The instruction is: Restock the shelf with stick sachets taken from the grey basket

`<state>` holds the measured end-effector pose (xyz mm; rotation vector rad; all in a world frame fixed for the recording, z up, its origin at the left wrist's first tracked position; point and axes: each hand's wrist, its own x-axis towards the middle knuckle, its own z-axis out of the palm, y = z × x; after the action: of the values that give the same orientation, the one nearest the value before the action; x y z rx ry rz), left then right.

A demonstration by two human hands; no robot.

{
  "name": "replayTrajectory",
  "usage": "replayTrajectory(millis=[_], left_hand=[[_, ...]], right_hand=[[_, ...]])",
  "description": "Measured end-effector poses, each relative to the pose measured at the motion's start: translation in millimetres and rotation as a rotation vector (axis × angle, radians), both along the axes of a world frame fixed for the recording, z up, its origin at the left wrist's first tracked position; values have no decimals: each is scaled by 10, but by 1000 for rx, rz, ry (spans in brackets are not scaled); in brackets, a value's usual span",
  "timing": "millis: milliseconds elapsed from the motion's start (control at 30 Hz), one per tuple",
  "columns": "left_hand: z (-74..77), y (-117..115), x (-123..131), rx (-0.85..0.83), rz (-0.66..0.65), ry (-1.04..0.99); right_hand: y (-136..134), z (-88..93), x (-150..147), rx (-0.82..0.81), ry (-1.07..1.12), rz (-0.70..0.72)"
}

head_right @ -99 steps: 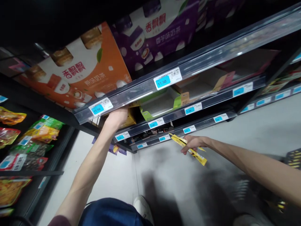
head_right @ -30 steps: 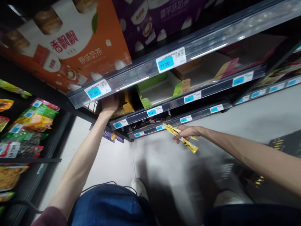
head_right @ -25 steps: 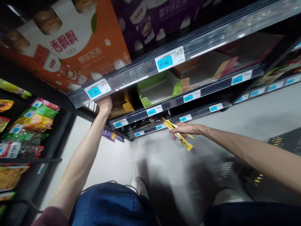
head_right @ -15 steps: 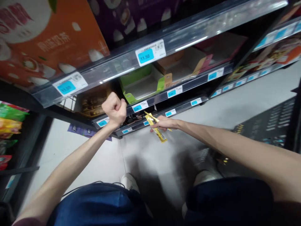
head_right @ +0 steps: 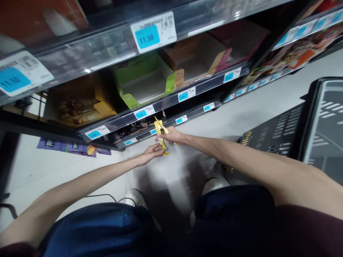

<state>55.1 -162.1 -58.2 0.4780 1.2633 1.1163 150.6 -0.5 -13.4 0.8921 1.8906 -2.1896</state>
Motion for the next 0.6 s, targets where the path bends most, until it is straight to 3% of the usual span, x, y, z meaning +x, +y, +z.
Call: replayTrajectory(millis=[100,267,433,600], left_hand=[[-10,57,-11,25,-2,-52],[-97,125,-68,-68,7,-83],[-238,122,-153,-119,-94,-50],[-202,162,-242,-128,-193,-6]], right_hand=[[-77,-80,-36,-27,-5,28],[-27,-167,-77,95,-43,106],[17,-215,-53,230,-102,89],[1,-246,-40,254,-90,54]])
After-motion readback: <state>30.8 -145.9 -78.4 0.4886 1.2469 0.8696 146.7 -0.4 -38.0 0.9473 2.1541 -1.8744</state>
